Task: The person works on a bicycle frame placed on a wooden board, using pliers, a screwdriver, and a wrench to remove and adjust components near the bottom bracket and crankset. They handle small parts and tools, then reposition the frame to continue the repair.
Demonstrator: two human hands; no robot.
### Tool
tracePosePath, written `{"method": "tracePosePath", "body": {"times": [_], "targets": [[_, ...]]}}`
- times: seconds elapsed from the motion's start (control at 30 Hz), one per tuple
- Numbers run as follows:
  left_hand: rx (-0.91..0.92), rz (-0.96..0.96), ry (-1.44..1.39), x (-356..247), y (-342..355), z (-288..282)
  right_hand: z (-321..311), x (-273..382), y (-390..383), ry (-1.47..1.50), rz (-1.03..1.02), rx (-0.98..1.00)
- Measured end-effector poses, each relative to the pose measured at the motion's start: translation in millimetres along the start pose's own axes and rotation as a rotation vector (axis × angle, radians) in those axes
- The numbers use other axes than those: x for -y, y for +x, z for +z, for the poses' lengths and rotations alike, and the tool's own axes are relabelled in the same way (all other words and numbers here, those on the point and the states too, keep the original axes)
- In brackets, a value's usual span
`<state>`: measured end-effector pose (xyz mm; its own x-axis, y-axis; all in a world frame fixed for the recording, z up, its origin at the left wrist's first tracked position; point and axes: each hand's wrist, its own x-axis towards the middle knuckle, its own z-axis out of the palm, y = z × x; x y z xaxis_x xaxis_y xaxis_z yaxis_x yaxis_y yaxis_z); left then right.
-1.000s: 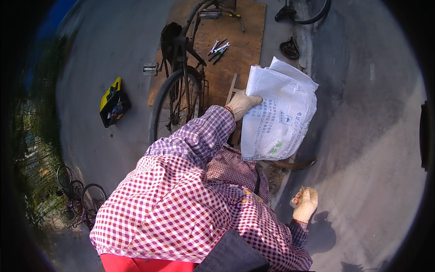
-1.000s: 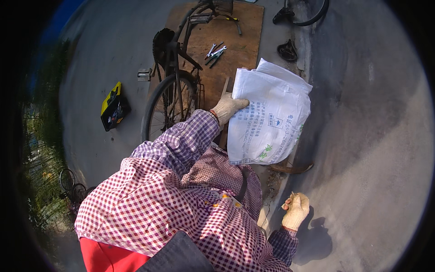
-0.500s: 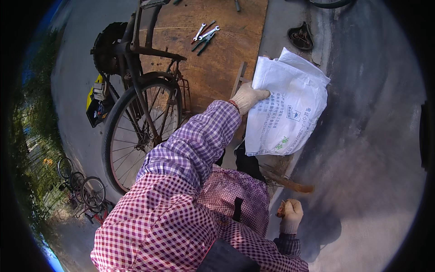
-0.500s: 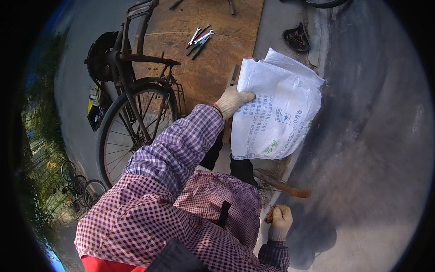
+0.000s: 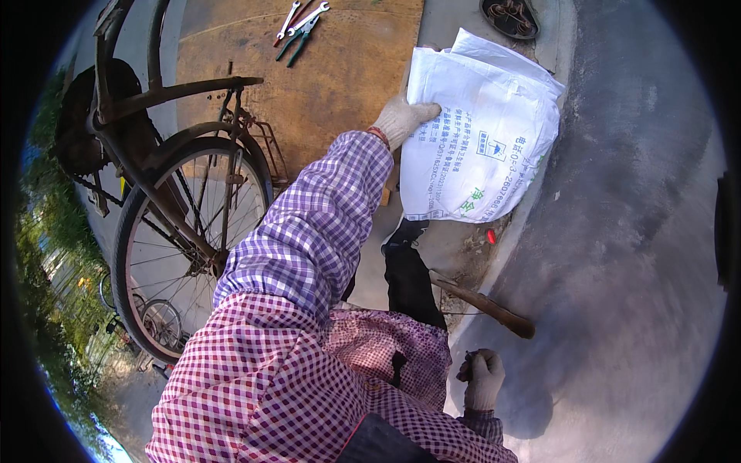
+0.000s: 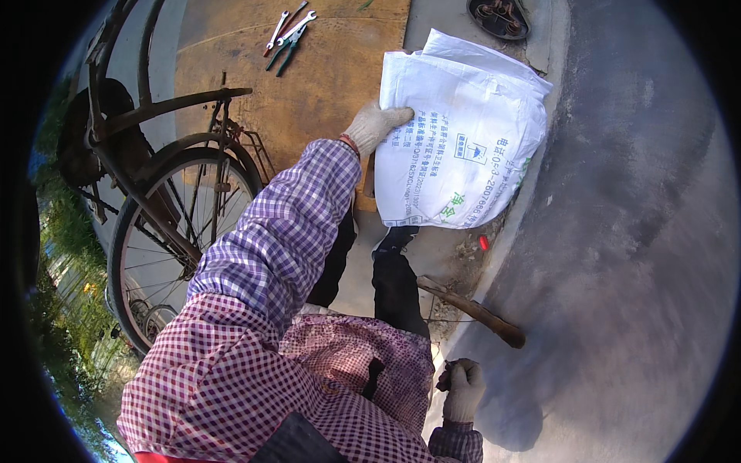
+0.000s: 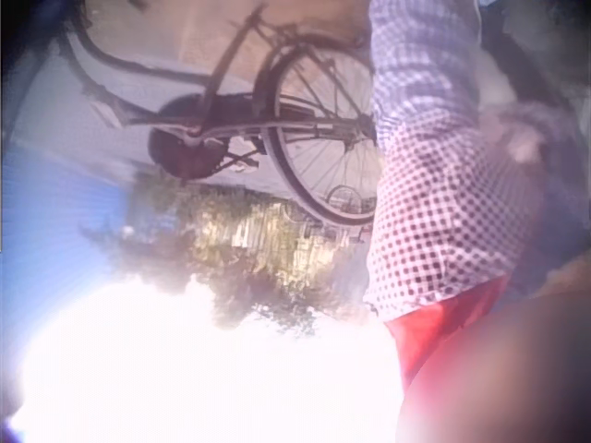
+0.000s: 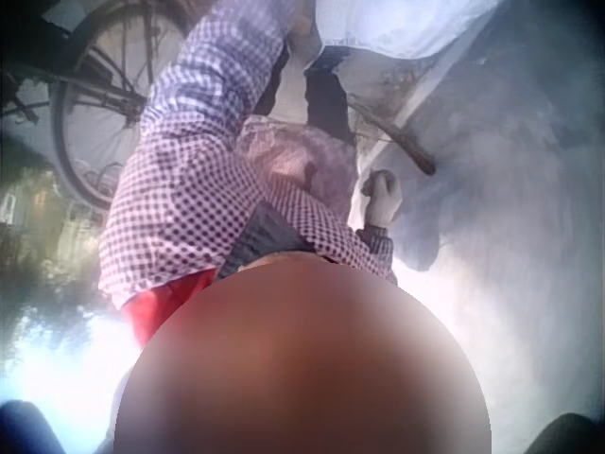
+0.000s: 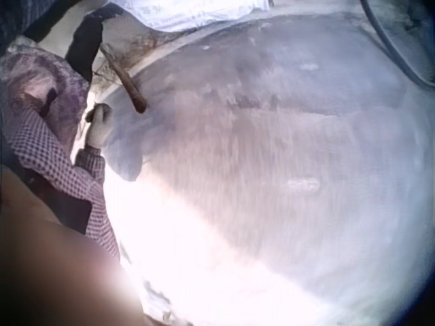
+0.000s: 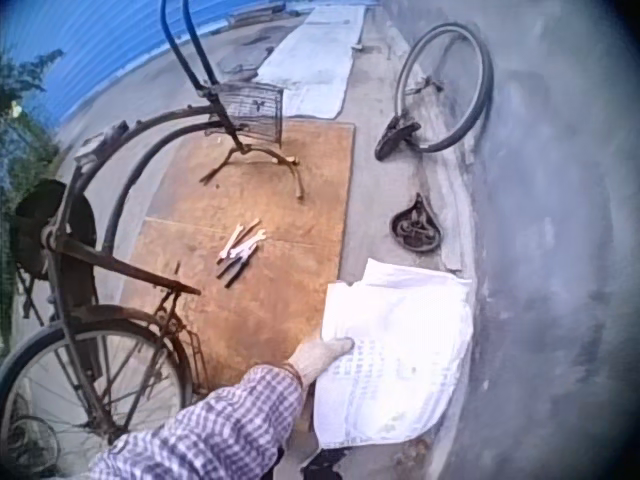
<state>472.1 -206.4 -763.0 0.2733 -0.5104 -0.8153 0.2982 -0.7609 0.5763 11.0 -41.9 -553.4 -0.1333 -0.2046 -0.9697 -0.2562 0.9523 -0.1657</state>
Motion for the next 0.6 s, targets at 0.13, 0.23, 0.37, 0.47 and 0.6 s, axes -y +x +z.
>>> {"method": "tracePosePath", "body": {"times": [0.13,0.23,0.37,0.47,0.6], "targets": [[-0.017,-0.056,0.382,-0.2,-1.2,9.9,1.5,3.7,4.7,-0.032,0.014,-0.003],[-0.17,-0.083,0.54,9.5,5.0,8.0,17.9,-3.8,24.2,0.014,-0.04,0.032],[-0.349,-0.116,0.724,38.7,2.2,-5.9,31.6,-4.0,63.3,0.033,-0.185,0.083],[-0.263,-0.145,0.761,61.3,-25.0,-14.0,40.6,22.5,95.0,0.066,-0.233,0.154],[-0.155,-0.078,0.699,74.7,-80.6,-17.8,74.6,87.5,119.1,0.083,-0.269,0.256]]}}
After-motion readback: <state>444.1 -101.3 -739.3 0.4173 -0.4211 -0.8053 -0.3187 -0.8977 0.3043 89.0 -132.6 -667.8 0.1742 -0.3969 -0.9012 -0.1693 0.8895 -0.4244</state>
